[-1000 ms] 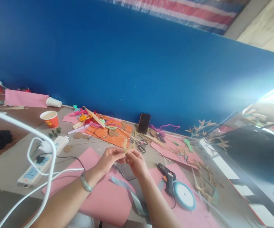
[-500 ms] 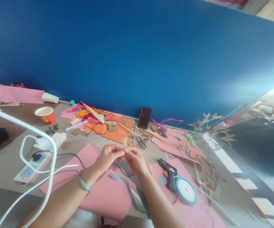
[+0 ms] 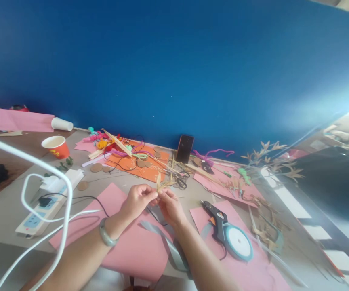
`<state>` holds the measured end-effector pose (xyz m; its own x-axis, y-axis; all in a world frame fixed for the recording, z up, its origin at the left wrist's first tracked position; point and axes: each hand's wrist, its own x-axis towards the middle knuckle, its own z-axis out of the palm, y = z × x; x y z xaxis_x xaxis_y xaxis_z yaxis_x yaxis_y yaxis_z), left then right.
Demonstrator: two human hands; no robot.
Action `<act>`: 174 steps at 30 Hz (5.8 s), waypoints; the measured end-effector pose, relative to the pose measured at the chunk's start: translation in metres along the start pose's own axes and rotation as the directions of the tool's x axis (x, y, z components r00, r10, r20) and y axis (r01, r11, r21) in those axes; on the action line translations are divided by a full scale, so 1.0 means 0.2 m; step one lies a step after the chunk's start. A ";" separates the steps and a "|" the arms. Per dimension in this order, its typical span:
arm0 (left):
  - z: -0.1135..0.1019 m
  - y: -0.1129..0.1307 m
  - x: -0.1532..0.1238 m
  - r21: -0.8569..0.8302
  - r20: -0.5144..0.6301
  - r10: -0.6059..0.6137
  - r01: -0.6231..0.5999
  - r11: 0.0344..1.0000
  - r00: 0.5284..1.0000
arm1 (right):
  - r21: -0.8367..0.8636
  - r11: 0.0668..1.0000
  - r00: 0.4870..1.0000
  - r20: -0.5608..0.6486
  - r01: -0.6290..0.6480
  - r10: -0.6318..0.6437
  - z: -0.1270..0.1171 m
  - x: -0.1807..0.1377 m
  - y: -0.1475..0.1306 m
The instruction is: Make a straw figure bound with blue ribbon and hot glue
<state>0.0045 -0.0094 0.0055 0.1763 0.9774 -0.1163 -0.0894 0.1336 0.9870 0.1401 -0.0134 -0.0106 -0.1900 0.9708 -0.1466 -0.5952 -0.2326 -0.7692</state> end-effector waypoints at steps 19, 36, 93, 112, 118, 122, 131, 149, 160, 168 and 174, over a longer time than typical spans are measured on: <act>-0.01 -0.03 0.00 0.103 -0.057 0.032 -0.026 0.994 0.998 | -0.044 0.999 1.000 0.005 -0.002 0.002 0.02 -0.01 -0.01; 0.01 -0.01 -0.03 0.182 -0.040 0.055 -0.047 0.982 0.998 | 0.042 0.999 0.999 0.040 -0.021 0.019 0.01 -0.01 0.00; 0.00 -0.02 -0.04 0.208 -0.007 0.109 -0.106 0.972 0.994 | 0.127 0.987 0.991 0.102 -0.095 0.083 -0.02 -0.02 0.01; 0.02 -0.01 -0.05 0.269 -0.029 0.163 -0.150 0.951 0.986 | 0.114 0.992 0.997 0.053 -0.052 0.046 -0.03 -0.01 0.02; 0.02 -0.02 -0.05 0.189 -0.042 0.136 -0.126 0.974 0.990 | 0.108 0.993 0.997 0.057 -0.057 0.051 -0.02 -0.01 0.01; 0.02 -0.01 -0.04 0.195 -0.040 0.142 -0.131 0.972 0.989 | 0.113 0.992 0.997 0.062 -0.052 0.045 -0.02 -0.01 0.02; 0.02 -0.03 -0.05 0.202 -0.046 0.157 -0.144 0.969 0.987 | 0.116 0.990 0.997 0.040 -0.075 0.071 -0.02 -0.01 0.02; 0.05 0.01 0.00 -0.453 -0.044 -0.122 0.089 0.887 0.992 | -0.420 0.888 0.963 -0.100 0.188 -0.251 0.04 -0.04 0.02; 0.01 0.05 0.00 -0.351 0.027 -0.136 0.137 0.926 0.990 | -0.500 0.849 0.967 -0.081 0.172 -0.243 -0.01 -0.04 -0.04; -0.05 0.06 0.03 -0.204 0.025 -0.001 0.006 0.979 1.000 | -0.506 0.849 0.981 -0.021 0.155 -0.192 0.00 -0.05 -0.07; -0.05 0.07 0.03 -0.124 0.134 0.105 -0.089 0.988 0.985 | -0.527 0.835 0.981 -0.016 0.156 -0.193 0.01 -0.06 -0.08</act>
<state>-0.0062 0.0008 0.0175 0.2960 0.9552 0.0041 -0.2253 0.0656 0.9721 0.1493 -0.0215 0.0049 -0.0588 0.9983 -0.0054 -0.1154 -0.0121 -0.9933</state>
